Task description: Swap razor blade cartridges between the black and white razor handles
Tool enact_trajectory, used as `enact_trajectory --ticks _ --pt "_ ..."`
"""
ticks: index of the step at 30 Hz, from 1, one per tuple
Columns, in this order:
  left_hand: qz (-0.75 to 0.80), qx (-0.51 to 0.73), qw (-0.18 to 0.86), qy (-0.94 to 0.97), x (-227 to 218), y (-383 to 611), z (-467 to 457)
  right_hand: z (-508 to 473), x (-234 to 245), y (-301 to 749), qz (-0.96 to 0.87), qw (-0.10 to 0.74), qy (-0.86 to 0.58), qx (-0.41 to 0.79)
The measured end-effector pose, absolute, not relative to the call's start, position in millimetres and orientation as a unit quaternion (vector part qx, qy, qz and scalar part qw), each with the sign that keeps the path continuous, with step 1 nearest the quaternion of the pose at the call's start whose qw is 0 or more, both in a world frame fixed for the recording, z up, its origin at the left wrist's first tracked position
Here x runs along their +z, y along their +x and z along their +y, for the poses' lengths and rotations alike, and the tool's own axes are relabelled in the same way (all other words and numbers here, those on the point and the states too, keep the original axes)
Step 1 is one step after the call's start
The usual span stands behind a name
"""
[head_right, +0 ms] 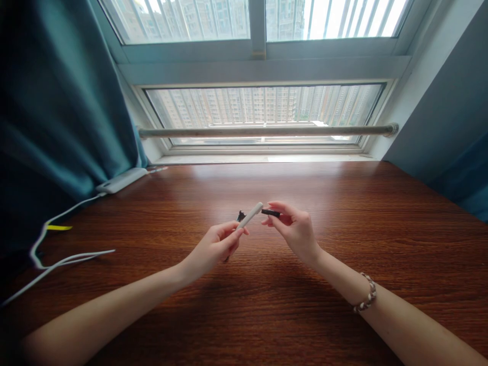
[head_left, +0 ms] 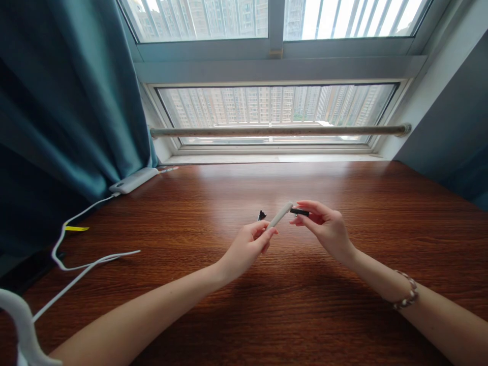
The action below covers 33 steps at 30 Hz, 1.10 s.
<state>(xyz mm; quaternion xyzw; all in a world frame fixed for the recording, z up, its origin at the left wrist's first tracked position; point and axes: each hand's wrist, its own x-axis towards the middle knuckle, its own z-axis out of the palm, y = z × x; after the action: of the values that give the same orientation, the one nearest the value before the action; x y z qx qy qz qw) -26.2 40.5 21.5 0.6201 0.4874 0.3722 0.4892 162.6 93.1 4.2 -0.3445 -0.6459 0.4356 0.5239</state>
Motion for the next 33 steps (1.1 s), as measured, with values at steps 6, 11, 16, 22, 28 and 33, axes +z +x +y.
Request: enact_trajectory --ticks 6,11,16,22,28,33 --pt "0.493 0.357 0.466 0.643 18.6 -26.4 40.4 93.5 3.7 162.5 -0.642 0.535 -0.324 0.443" --pt "0.502 0.371 0.455 0.635 15.9 -27.6 43.2 94.1 3.4 163.4 -0.624 0.533 -0.316 0.476" --pt "0.485 0.368 0.488 0.625 20.0 -26.0 41.1 94.6 4.9 164.2 -0.633 0.528 -0.325 0.464" --pt "0.498 0.345 0.486 0.630 18.1 -27.3 41.0 99.2 4.8 164.0 -0.571 0.537 -0.328 0.527" --pt "0.476 0.354 0.509 0.624 17.8 -25.9 40.5 104.9 -0.2 163.1 -0.457 0.523 -0.285 0.661" --pt "0.457 0.356 0.525 0.623 20.2 -23.2 38.8 99.3 -3.9 158.1 -0.430 0.436 -0.259 0.747"
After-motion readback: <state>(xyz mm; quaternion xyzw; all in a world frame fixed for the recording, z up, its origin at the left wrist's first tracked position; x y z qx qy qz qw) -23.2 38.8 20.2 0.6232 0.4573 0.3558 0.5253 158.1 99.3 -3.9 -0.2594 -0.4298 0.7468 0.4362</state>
